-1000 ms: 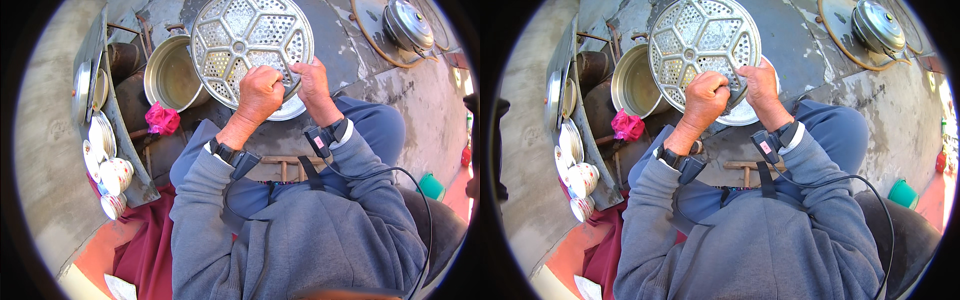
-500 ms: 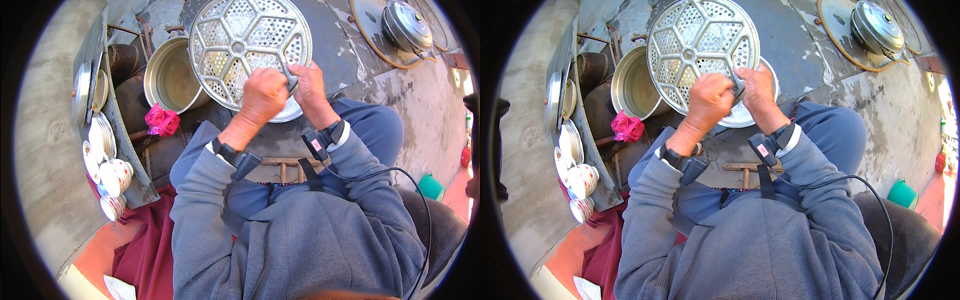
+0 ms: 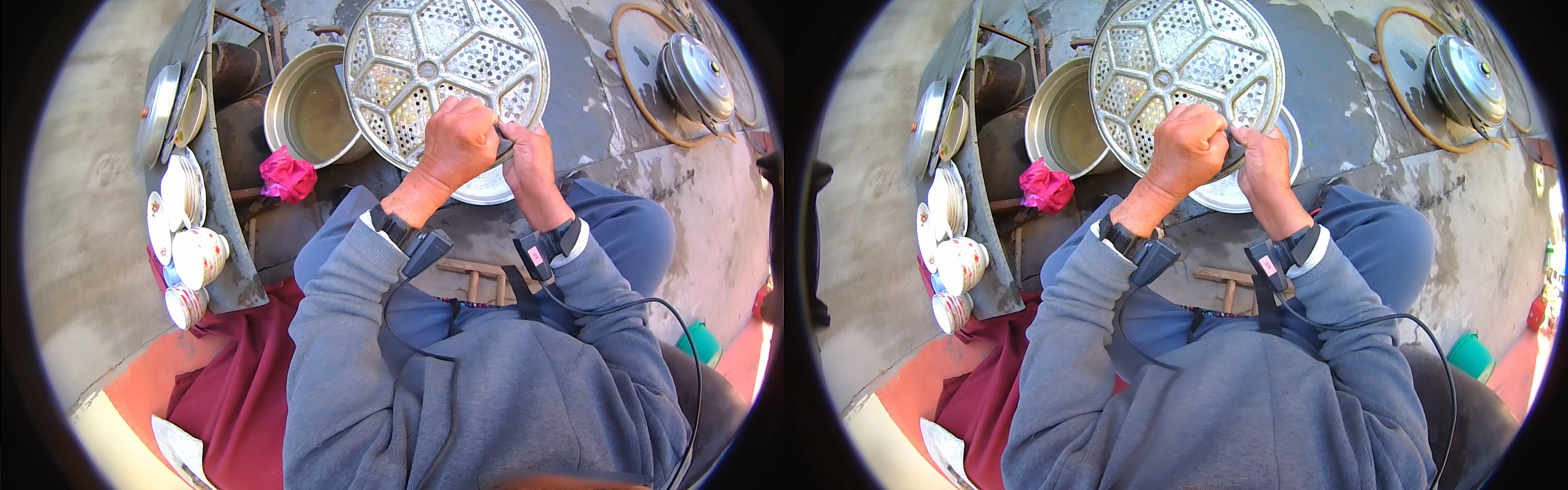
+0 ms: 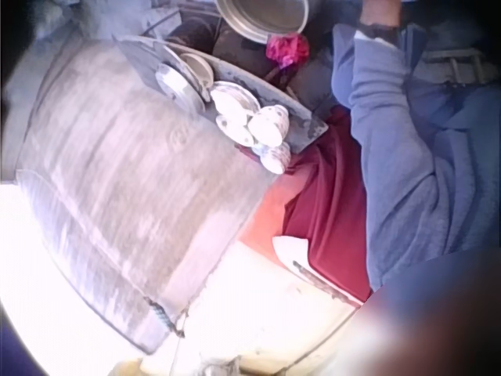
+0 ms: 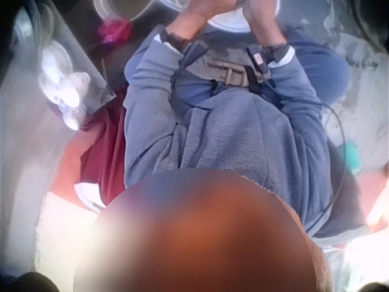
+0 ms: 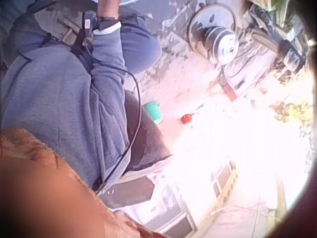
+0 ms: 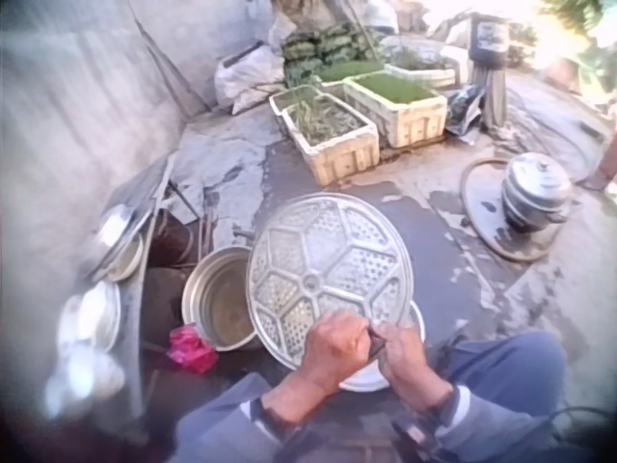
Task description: The person scrubs a round metal steamer tray with a steel wool pad, repeatedly flipping it to clean both sides. The tray is held over a basin of soapy water, and the person works methodically across the perforated surface.
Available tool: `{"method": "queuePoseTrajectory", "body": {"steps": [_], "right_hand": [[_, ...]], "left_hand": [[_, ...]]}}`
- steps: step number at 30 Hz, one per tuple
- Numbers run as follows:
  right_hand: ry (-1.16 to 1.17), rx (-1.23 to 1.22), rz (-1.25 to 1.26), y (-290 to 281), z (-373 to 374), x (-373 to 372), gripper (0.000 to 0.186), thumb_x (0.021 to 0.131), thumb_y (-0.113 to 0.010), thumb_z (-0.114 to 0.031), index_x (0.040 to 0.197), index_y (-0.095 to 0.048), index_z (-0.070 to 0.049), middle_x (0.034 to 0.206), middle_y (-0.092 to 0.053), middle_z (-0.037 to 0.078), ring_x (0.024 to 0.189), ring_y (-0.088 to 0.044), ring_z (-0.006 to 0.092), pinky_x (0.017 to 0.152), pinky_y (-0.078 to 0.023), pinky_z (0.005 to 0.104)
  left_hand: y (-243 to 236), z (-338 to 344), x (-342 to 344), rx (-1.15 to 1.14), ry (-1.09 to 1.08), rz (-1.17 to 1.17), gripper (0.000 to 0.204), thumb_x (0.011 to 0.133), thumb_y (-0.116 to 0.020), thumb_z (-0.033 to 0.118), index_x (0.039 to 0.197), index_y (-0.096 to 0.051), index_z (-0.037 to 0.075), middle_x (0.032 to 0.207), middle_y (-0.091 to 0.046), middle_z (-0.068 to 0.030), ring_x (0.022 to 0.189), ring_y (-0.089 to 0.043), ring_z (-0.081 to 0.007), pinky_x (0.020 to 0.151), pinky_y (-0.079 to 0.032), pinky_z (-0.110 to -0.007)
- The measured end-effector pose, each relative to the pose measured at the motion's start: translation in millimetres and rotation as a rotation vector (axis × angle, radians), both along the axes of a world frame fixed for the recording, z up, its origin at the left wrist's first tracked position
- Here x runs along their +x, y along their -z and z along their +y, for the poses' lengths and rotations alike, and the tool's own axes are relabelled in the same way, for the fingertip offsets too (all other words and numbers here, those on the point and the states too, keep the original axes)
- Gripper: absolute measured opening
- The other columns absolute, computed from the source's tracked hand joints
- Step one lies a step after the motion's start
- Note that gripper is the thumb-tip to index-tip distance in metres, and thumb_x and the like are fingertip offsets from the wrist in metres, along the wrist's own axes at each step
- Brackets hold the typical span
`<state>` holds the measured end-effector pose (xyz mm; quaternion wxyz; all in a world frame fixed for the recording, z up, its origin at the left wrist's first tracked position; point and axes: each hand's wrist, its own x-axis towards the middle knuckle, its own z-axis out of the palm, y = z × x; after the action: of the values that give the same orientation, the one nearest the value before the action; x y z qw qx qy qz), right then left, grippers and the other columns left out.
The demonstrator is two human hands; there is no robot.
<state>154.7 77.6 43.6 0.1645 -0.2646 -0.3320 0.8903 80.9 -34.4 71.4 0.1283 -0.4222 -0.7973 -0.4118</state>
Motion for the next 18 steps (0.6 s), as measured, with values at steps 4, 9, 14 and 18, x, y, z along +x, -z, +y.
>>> {"method": "queuePoseTrajectory", "body": {"steps": [4,9,14,18], "right_hand": [[-0.008,-0.038,0.011,-2.3,-6.7,1.5,0.039,0.087,-0.058,0.005,0.126,-0.06,0.005,0.12,-0.068,0.013,0.108,-0.067,0.0235,0.095,-0.052,0.0352],[0.007,-0.063,-0.02,0.8,0.7,-0.9,0.04,0.09,-0.058,0.003,0.13,-0.058,0.003,0.12,-0.069,0.012,0.107,-0.067,0.0232,0.096,-0.052,0.0356],[0.024,-0.086,0.021,6.5,17.6,-5.7,0.038,0.093,-0.057,0.0,0.131,-0.057,0.002,0.12,-0.069,0.013,0.105,-0.068,0.024,0.095,-0.053,0.0375],[0.025,-0.096,0.05,7.4,23.0,-5.6,0.036,0.095,-0.057,-0.004,0.131,-0.056,0.003,0.12,-0.068,0.014,0.105,-0.068,0.0257,0.095,-0.054,0.04]], "left_hand": [[-4.1,1.7,-13.3,0.012,-0.064,0.001,0.006,0.071,-0.064,0.004,0.07,-0.061,0.008,0.074,-0.061,-0.0085,0.072,-0.058,-0.0324,0.067,-0.049,-0.043],[-10.5,1.3,-4.4,0.015,-0.057,0.018,0.008,0.072,-0.064,0.001,0.076,-0.063,0.008,0.076,-0.063,-0.0075,0.072,-0.06,-0.0316,0.067,-0.049,-0.042],[-12.9,-0.3,23.3,-0.04,0.038,-0.053,0.014,0.071,-0.066,-0.002,0.081,-0.065,0.008,0.08,-0.063,-0.0059,0.073,-0.058,-0.0304,0.069,-0.049,-0.04],[-12.3,-0.7,30.0,0.007,0.053,-0.005,0.01,0.069,-0.066,0.002,0.074,-0.061,0.009,0.078,-0.056,-0.0067,0.073,-0.054,-0.0302,0.065,-0.048,-0.04]]}}
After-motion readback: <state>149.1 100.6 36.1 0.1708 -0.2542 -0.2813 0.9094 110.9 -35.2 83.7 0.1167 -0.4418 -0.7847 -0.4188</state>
